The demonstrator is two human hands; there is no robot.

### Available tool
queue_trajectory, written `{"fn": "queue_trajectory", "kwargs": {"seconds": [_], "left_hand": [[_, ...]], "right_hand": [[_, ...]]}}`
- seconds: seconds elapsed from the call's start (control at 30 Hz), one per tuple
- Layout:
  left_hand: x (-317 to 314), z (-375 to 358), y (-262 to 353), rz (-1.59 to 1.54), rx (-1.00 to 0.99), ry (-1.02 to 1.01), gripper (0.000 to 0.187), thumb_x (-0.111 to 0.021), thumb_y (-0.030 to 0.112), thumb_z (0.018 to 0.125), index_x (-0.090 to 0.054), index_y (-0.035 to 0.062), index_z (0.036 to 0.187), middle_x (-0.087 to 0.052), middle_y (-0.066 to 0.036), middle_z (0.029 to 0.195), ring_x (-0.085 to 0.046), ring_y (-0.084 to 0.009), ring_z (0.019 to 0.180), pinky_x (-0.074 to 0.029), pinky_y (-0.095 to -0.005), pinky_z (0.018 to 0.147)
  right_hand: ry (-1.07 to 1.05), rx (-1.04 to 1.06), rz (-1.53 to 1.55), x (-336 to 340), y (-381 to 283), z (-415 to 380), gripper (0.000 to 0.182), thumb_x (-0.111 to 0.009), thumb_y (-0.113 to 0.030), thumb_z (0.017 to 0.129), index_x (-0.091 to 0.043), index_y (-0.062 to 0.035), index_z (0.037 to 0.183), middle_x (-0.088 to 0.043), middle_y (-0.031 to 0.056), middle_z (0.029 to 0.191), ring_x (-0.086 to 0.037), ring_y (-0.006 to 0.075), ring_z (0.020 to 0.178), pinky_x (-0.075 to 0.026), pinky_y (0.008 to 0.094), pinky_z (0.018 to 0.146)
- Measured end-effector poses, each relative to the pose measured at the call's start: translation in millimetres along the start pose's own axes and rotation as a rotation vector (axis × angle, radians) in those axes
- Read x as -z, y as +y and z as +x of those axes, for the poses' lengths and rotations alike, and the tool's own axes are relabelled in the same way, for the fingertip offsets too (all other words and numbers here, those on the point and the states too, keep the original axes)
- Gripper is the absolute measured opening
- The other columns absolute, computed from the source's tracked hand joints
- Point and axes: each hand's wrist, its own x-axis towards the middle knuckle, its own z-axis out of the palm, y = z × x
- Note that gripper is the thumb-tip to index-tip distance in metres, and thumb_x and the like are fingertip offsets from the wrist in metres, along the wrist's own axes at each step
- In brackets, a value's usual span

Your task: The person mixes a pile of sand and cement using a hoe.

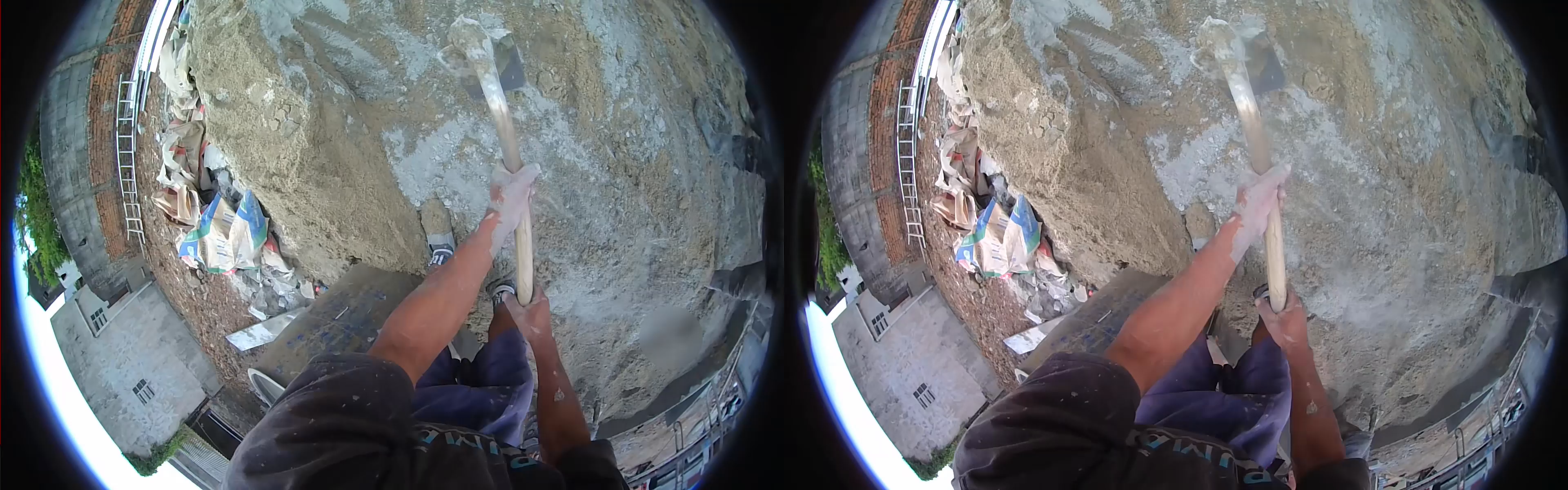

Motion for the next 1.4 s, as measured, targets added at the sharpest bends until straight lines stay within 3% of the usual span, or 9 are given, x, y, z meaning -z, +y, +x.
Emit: {"fn": "queue_trajectory", "kwargs": {"seconds": [0.2,0.37,0.53,0.63,0.73,0.9,1.1,1.23,1.4], "left_hand": [[153,122,76,0.877,-0.279,0.283,0.028,-0.063,0.024,0.084,-0.055,-0.0021,0.08,-0.056,-0.007,0.056,-0.058,-0.0162,0.05,-0.045,-0.0313,0.041],[231,86,-66,1.103,0.164,0.04,0.017,-0.051,0.014,0.082,-0.062,0.0019,0.077,-0.063,-0.007,0.065,-0.064,-0.0201,0.061,-0.049,-0.0384,0.049],[207,75,-114,1.256,-0.275,-0.508,0.014,-0.056,0.017,0.085,-0.06,0.0047,0.091,-0.065,-0.011,0.076,-0.062,-0.021,0.062,-0.05,-0.0377,0.051],[102,36,-97,0.407,0.476,0.099,0.017,-0.06,0.022,0.086,-0.058,0.0063,0.092,-0.06,-0.011,0.069,-0.06,-0.022,0.057,-0.05,-0.0372,0.05],[52,21,-150,0.058,0.451,0.161,0.025,-0.066,0.03,0.082,-0.057,0.0068,0.083,-0.058,-0.007,0.066,-0.057,-0.0235,0.055,-0.049,-0.0372,0.048],[-61,-66,-201,-0.17,0.692,0.03,0.029,-0.07,0.034,0.08,-0.051,0.0132,0.074,-0.049,-0.001,0.059,-0.051,-0.0167,0.048,-0.043,-0.0347,0.044],[-150,-251,-283,-0.077,0.981,-0.271,0.022,-0.071,0.028,0.08,-0.053,0.015,0.079,-0.048,0.004,0.061,-0.047,-0.0118,0.052,-0.037,-0.0304,0.046],[-126,-261,-267,-0.107,0.9,-0.195,0.023,-0.072,0.029,0.079,-0.054,0.0149,0.076,-0.048,0.004,0.061,-0.047,-0.0111,0.051,-0.039,-0.0297,0.047],[-45,-113,-123,-0.106,0.486,-0.039,0.023,-0.071,0.026,0.078,-0.052,0.0156,0.07,-0.047,0.004,0.059,-0.048,-0.0115,0.049,-0.04,-0.0287,0.047]], "right_hand": [[-0.386,-0.122,0.422,-146,-145,126,0.037,-0.07,-0.028,0.081,-0.058,0.0019,0.099,-0.057,0.0058,0.066,-0.051,0.0139,0.05,-0.038,0.0311,0.044],[-0.588,-0.631,0.531,-155,-66,56,0.023,-0.069,-0.022,0.085,-0.051,-0.0083,0.078,-0.045,-0.003,0.058,-0.038,0.0076,0.044,-0.028,0.026,0.04],[-0.639,-0.599,0.701,-65,-29,70,0.021,-0.069,-0.023,0.086,-0.053,-0.0104,0.081,-0.048,-0.0025,0.062,-0.044,0.0079,0.047,-0.033,0.0236,0.041],[-0.657,-0.604,0.757,9,-20,62,0.02,-0.068,-0.022,0.086,-0.052,-0.0099,0.084,-0.049,-0.0028,0.065,-0.046,0.0067,0.05,-0.035,0.0229,0.042],[-0.562,-0.649,0.74,84,13,13,0.02,-0.069,-0.02,0.085,-0.053,-0.0073,0.086,-0.048,-0.0022,0.066,-0.047,0.0076,0.051,-0.034,0.0237,0.044],[-0.225,-0.717,0.784,154,100,-150,0.013,-0.064,-0.007,0.08,-0.053,-0.0045,0.086,-0.048,0.0004,0.06,-0.048,0.012,0.047,-0.039,0.0279,0.042],[0.009,-0.624,0.062,199,188,-312,0.022,-0.068,-0.012,0.075,-0.055,-0.0022,0.089,-0.054,0.0029,0.064,-0.049,0.0126,0.053,-0.042,0.03,0.049],[0.166,-0.303,-0.152,192,239,-308,0.031,-0.069,-0.012,0.072,-0.056,0.001,0.097,-0.053,0.0031,0.067,-0.046,0.0138,0.059,-0.044,0.0319,0.055],[-0.197,-0.362,-0.057,100,165,-134,0.049,-0.071,-0.02,0.074,-0.054,-0.0021,0.117,-0.063,0.0168,0.088,-0.061,0.0244,0.075,-0.05,0.0367,0.072]]}}
